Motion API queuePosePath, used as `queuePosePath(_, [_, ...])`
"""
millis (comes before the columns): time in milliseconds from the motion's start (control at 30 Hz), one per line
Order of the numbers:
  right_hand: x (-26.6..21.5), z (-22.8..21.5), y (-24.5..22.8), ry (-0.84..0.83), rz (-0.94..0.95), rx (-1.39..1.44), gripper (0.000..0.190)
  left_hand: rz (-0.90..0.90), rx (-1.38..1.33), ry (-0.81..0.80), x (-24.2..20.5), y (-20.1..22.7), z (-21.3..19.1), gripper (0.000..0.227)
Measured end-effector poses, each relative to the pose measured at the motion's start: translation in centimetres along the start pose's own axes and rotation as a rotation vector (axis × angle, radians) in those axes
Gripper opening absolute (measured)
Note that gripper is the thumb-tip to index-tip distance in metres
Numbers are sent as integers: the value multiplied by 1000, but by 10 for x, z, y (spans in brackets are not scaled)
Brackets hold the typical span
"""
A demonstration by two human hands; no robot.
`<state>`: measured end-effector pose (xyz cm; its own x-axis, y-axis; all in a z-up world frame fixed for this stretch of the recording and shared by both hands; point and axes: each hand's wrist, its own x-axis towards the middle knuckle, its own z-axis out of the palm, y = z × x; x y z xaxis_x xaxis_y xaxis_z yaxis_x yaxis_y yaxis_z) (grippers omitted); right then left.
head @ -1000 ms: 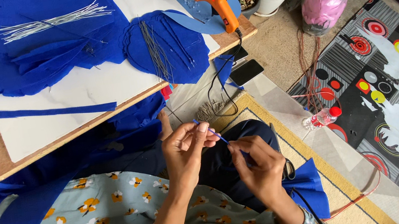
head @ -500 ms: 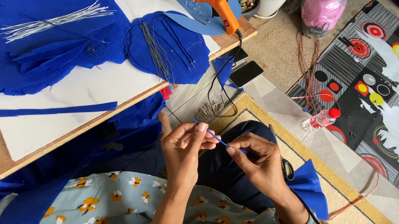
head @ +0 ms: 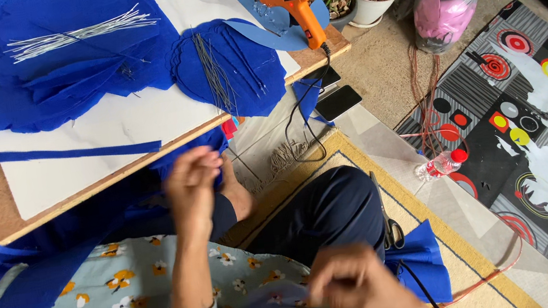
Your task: The person applies glue to thin wires and attaches blue fabric petals to them while working on a board.
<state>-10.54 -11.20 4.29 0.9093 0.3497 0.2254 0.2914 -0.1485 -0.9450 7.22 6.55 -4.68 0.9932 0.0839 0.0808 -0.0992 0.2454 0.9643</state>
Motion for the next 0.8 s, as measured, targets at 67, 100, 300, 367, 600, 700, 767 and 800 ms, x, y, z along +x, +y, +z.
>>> queuePosePath(67, [-7, -15, 38, 237, 102, 65, 10, -61, 54, -190, -19, 13, 18, 20])
queuePosePath(100, [-11, -23, 56, 474, 204, 130, 6, -124, 109, -381, -28, 20, 27, 19])
queuePosePath(300, [-11, -27, 45, 566, 147, 494, 11, -163, -142, -868, -72, 62, 59, 15])
queuePosePath(367, [-18, -27, 45, 563, 156, 557, 10, -132, -151, -889, -83, 72, 63, 13])
queuePosePath(600, [-37, -14, 13, 466, 123, 626, 10, 76, -153, -892, -118, 100, 70, 8])
queuePosePath(700, [-48, -11, 0, 431, 21, 511, 14, 155, -174, -884, -129, 100, 70, 11])
queuePosePath(767, [-56, -12, -6, 442, 13, 501, 14, 200, -132, -869, -135, 111, 70, 11])
queuePosePath(800, [-59, -11, -9, 454, 8, 495, 15, 240, -88, -855, -139, 117, 69, 10])
